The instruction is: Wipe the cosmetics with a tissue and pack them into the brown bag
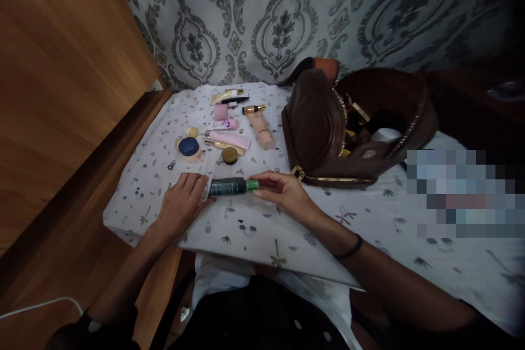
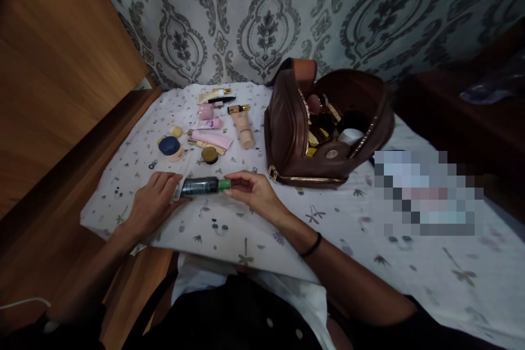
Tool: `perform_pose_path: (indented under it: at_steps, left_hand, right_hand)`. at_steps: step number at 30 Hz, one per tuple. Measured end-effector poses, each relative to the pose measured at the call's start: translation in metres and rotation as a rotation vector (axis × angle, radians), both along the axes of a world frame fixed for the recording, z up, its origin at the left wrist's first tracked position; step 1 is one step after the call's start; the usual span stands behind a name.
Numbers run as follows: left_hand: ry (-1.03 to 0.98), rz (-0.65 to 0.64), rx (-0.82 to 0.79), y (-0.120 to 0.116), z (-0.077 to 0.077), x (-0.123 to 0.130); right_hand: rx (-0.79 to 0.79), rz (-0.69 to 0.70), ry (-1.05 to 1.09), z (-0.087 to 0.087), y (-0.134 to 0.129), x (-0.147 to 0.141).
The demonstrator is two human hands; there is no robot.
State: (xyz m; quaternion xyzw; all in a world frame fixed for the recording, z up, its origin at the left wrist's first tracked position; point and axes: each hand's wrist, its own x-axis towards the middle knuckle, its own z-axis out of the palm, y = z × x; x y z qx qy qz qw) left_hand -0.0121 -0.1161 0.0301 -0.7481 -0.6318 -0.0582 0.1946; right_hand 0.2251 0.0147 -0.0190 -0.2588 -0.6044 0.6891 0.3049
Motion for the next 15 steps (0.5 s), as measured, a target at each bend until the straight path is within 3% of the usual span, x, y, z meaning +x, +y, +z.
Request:
perform_pose_path:
  at_steps: [4,8,12,15]
  left_hand:
    - [0.088,-0.028,0.024,0.013,-0.005,0.007]
    - [0.061,-0.113,0.031,0.020,-0.009,0.033]
    - [0.040,-0.216,0.033,0.031,-0.006,0.063]
    - [0.003,-0.210,-0.044,0.034,-0.002,0.064]
  right_hand:
    - [0.109,-0.076,0.013,-0.003,0.000,0.000]
    - [0.295,-0.088,0.036,0.000,-0.005,0.000]
    - [0.525,-0.073,0.014,0.001,-0.009,0.002]
    - [0.691,-0.075,-0.011,0.000,-0.010,0.003]
